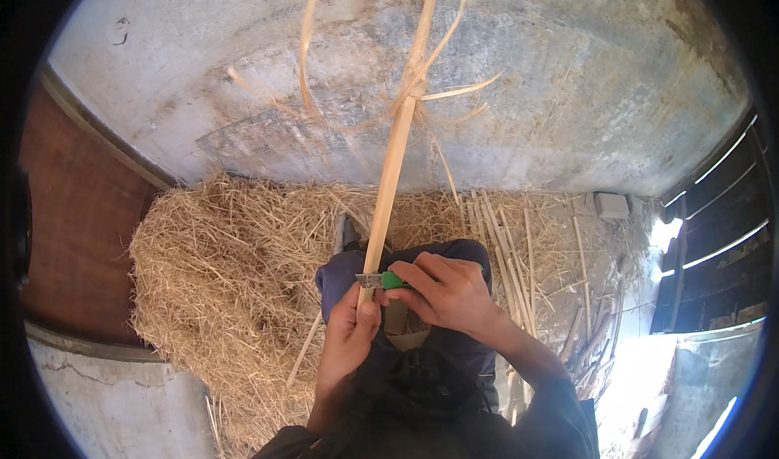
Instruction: The person peels and whittles the end of a bamboo stick with a small knife to create a frayed decorative or functional end.
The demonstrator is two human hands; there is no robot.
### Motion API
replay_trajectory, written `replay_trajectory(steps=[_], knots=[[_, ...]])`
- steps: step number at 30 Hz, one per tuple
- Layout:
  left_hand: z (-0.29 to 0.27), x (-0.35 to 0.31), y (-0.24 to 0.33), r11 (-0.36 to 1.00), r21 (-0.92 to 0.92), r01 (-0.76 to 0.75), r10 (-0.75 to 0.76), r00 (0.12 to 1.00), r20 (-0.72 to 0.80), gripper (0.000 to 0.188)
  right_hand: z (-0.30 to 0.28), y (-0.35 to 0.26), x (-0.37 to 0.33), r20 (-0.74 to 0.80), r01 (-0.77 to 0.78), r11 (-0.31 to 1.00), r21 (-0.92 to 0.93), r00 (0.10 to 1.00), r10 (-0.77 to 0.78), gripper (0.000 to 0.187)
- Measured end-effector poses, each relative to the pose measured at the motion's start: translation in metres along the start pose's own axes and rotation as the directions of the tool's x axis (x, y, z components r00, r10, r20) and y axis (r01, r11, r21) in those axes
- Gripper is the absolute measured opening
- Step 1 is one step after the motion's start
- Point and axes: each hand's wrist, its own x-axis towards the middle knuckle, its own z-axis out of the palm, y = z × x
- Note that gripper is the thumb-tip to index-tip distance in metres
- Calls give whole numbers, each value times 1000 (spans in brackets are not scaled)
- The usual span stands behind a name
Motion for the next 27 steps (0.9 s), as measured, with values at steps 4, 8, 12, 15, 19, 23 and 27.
replay_trajectory(steps=[4,8,12,15,19,23,27], knots=[[3,0,7,998,65,-5,7,1000,-30,40,-2,-3,4,-18,10,999,-37,1000,-11,35],[1,0,10,979,205,-3,16,998,-62,31,-3,-2,7,-33,16,996,-92,999,-19,34],[5,1,16,969,247,-13,34,996,-82,32,-1,0,7,-55,2,995,-100,998,-8,33],[5,1,17,962,272,-8,33,996,-88,33,0,0,9,-70,4,994,-112,998,-12,32],[7,1,20,960,279,1,23,996,-84,35,-2,2,9,-81,7,992,-127,997,-17,32],[8,0,20,953,304,18,6,997,-80,36,-2,2,8,-83,8,993,-120,996,-18,32],[9,-5,17,951,307,41,-18,997,-77,35,1,11,8,-141,-53,994,-90,989,40,32]])
